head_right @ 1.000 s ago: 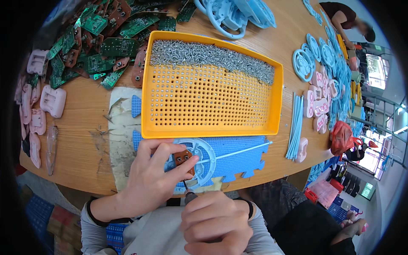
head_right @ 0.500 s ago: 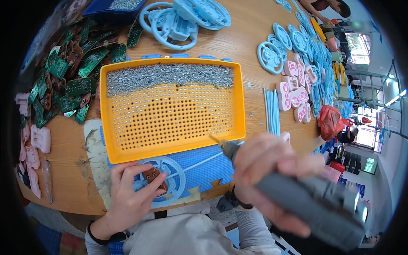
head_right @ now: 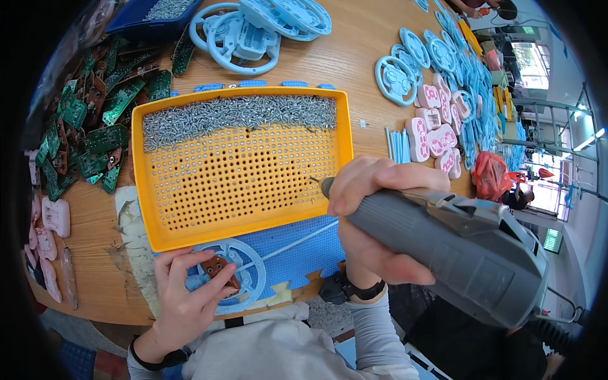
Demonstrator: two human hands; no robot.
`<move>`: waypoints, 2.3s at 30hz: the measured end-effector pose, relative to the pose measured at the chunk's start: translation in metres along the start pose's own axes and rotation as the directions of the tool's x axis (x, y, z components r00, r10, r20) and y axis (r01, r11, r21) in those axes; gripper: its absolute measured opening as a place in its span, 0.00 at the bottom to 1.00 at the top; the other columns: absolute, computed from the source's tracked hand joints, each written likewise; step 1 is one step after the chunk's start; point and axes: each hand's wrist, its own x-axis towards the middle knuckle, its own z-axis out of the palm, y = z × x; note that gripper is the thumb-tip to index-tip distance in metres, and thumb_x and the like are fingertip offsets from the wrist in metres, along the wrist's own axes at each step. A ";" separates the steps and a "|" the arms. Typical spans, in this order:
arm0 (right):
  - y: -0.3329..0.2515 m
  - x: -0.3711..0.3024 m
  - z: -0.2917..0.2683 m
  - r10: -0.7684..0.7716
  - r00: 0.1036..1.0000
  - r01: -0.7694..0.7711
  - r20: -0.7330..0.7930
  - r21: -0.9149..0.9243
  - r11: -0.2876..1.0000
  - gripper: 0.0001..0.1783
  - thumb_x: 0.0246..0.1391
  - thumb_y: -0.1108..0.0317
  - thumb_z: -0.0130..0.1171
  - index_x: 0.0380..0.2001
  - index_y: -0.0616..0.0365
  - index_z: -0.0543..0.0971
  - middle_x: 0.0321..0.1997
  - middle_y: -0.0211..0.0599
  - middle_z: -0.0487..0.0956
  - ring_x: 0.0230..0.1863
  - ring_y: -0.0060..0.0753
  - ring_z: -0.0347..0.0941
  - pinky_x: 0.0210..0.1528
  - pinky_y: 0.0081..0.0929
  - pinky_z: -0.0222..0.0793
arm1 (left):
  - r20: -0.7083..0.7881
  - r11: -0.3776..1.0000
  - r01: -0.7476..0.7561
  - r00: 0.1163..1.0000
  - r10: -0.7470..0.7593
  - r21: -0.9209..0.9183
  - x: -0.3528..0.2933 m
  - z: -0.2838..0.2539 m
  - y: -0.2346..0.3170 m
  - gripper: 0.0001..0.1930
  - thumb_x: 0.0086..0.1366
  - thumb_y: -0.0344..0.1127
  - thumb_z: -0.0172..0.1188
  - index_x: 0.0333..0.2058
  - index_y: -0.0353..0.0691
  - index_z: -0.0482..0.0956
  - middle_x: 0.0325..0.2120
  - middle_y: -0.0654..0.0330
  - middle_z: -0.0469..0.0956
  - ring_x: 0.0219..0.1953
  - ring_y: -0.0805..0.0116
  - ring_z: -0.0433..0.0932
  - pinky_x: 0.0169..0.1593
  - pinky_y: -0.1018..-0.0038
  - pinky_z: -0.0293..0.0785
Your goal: Use an electric screwdriver to fasten screws into plastic housings for electronic components.
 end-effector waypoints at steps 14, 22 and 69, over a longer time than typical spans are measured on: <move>-0.067 0.000 0.026 0.083 0.993 -0.085 0.088 0.017 0.996 0.40 0.53 0.31 0.51 0.46 0.61 0.64 0.18 0.40 0.73 0.13 0.36 0.69 0.15 0.26 0.65 | -0.103 0.997 -0.059 0.993 0.055 -0.042 -0.005 0.004 -0.005 0.19 0.44 0.31 0.71 0.39 0.43 0.84 0.44 0.59 0.75 0.47 0.54 0.69 0.47 0.66 0.71; -0.089 -0.028 0.066 0.162 0.851 -0.358 0.500 0.327 0.874 0.08 0.57 0.79 0.49 0.35 0.64 0.61 0.18 0.55 0.77 0.16 0.46 0.75 0.17 0.37 0.73 | -0.108 0.995 -0.025 0.994 0.014 -0.099 -0.009 0.007 -0.004 0.20 0.43 0.33 0.72 0.39 0.45 0.85 0.46 0.59 0.75 0.51 0.53 0.66 0.51 0.63 0.68; -0.047 -0.005 0.014 -0.024 0.992 0.021 -0.120 -0.023 1.000 0.48 0.50 0.22 0.43 0.45 0.65 0.65 0.16 0.37 0.70 0.12 0.31 0.65 0.15 0.26 0.61 | -0.166 0.990 -0.140 0.977 0.133 -0.028 -0.022 0.006 -0.010 0.18 0.45 0.30 0.70 0.39 0.43 0.84 0.47 0.60 0.77 0.49 0.57 0.72 0.46 0.64 0.66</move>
